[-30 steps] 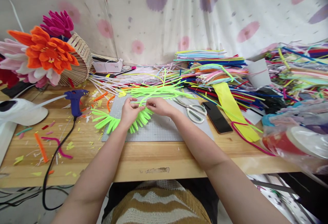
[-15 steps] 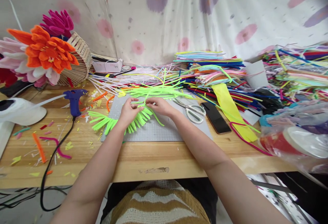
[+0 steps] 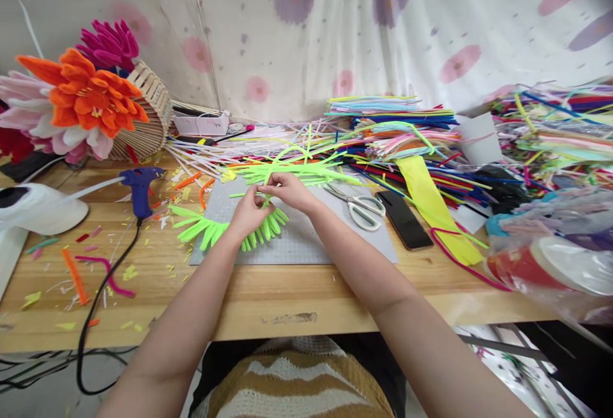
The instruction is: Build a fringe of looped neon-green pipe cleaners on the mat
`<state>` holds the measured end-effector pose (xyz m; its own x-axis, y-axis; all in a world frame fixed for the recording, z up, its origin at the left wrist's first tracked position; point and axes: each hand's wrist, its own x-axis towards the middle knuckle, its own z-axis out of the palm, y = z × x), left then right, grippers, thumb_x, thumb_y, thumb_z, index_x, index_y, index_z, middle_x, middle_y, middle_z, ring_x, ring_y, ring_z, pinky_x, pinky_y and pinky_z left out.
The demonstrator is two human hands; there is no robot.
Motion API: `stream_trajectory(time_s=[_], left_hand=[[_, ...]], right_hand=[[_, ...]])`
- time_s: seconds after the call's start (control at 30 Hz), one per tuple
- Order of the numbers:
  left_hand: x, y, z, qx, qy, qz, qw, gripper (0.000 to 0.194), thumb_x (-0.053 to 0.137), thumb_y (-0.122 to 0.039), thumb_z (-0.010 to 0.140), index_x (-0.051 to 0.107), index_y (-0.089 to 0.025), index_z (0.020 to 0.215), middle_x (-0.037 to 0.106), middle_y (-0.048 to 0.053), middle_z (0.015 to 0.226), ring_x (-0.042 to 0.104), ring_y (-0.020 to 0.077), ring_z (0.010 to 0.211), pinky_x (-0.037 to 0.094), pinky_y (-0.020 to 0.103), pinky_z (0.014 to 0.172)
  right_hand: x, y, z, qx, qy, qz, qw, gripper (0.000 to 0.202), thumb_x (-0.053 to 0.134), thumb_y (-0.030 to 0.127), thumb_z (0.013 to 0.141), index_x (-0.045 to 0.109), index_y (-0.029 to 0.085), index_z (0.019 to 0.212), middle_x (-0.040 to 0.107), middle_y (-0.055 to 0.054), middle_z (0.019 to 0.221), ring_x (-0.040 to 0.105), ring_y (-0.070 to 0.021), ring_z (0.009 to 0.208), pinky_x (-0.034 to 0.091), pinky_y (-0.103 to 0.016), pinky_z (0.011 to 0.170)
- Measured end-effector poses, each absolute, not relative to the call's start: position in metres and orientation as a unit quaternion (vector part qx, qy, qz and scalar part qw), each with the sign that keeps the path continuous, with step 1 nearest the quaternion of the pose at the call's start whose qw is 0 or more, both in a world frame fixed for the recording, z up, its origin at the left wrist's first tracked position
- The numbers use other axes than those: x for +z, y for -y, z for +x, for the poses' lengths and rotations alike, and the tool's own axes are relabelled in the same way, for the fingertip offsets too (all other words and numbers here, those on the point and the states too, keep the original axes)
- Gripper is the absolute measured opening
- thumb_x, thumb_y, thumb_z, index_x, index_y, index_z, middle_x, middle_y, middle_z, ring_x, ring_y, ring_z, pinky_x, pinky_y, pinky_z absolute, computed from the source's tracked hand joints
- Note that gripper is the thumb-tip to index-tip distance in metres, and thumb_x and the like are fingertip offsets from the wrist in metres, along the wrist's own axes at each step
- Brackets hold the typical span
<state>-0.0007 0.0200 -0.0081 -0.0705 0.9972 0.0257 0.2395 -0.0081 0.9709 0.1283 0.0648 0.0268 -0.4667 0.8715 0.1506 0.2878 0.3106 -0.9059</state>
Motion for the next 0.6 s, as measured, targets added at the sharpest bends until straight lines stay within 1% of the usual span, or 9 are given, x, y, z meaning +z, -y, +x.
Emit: stream_trajectory(time_s=[0.07,0.13,0.2,0.27,0.37,0.43,0.53,0.6], left_hand=[[-0.009,-0.02,-0.001,0.458,-0.572,0.556,0.391,0.037,0.066,-0.02,0.054,0.052,-0.021,0.089,0.049,-0.008,0.054,0.047,0.0097,0.051,0.031,0.021,0.052],[-0.01,-0.02,-0.003,0.452,-0.571,0.567,0.385,0.039,0.066,-0.021,0.056,0.051,-0.021,0.092,0.051,-0.007,0.057,0.049,0.0101,0.053,0.032,0.022,0.053],[-0.011,-0.021,-0.006,0.444,-0.571,0.571,0.387,0.041,0.067,-0.023,0.057,0.051,-0.021,0.095,0.054,-0.007,0.058,0.049,0.0103,0.053,0.033,0.022,0.054],[-0.013,-0.022,-0.008,0.438,-0.579,0.564,0.394,0.04,0.067,-0.028,0.058,0.053,-0.021,0.094,0.054,-0.006,0.057,0.049,0.0109,0.051,0.033,0.023,0.053],[-0.014,-0.023,-0.01,0.429,-0.594,0.551,0.399,0.029,0.068,-0.035,0.058,0.059,-0.018,0.08,0.059,-0.002,0.059,0.052,0.0123,0.055,0.035,0.024,0.054],[-0.013,-0.023,-0.01,0.43,-0.601,0.544,0.397,0.025,0.068,-0.037,0.058,0.062,-0.017,0.07,0.063,0.001,0.065,0.055,0.0135,0.059,0.037,0.025,0.058],[-0.01,-0.022,-0.01,0.424,-0.62,0.531,0.392,0.025,0.069,-0.04,0.057,0.065,-0.017,0.067,0.065,0.002,0.065,0.055,0.0144,0.058,0.036,0.026,0.057],[-0.008,-0.021,-0.01,0.42,-0.619,0.529,0.4,0.027,0.07,-0.042,0.056,0.066,-0.017,0.066,0.066,0.001,0.064,0.055,0.0148,0.058,0.036,0.026,0.056]], right_hand=[[0.03,-0.065,0.125,0.425,0.748,-0.398,0.319,0.029,0.056,0.042,0.068,0.049,0.015,0.06,0.046,0.004,0.058,0.039,-0.0077,0.058,0.031,-0.021,0.058],[0.03,-0.066,0.124,0.415,0.757,-0.402,0.304,0.028,0.056,0.04,0.069,0.049,0.015,0.059,0.045,0.004,0.057,0.039,-0.0075,0.058,0.03,-0.021,0.058],[0.029,-0.067,0.125,0.402,0.763,-0.405,0.305,0.028,0.055,0.04,0.07,0.048,0.015,0.059,0.044,0.004,0.057,0.038,-0.0073,0.058,0.029,-0.021,0.058],[0.025,-0.068,0.127,0.389,0.766,-0.403,0.316,0.028,0.054,0.039,0.071,0.048,0.015,0.059,0.043,0.004,0.057,0.037,-0.0072,0.058,0.029,-0.021,0.058],[0.021,-0.069,0.133,0.388,0.767,-0.39,0.33,0.025,0.052,0.036,0.072,0.048,0.015,0.059,0.042,0.004,0.057,0.038,-0.0074,0.058,0.03,-0.021,0.058],[0.021,-0.07,0.139,0.405,0.769,-0.373,0.324,0.021,0.052,0.032,0.071,0.05,0.014,0.062,0.046,0.004,0.06,0.041,-0.0079,0.06,0.032,-0.021,0.059],[0.025,-0.07,0.149,0.434,0.785,-0.345,0.276,0.013,0.055,0.024,0.068,0.056,0.013,0.073,0.055,0.001,0.07,0.048,-0.0091,0.067,0.035,-0.021,0.063],[0.027,-0.07,0.154,0.427,0.796,-0.353,0.245,0.012,0.055,0.019,0.066,0.058,0.012,0.075,0.057,0.0,0.072,0.049,-0.0094,0.068,0.036,-0.022,0.065]])
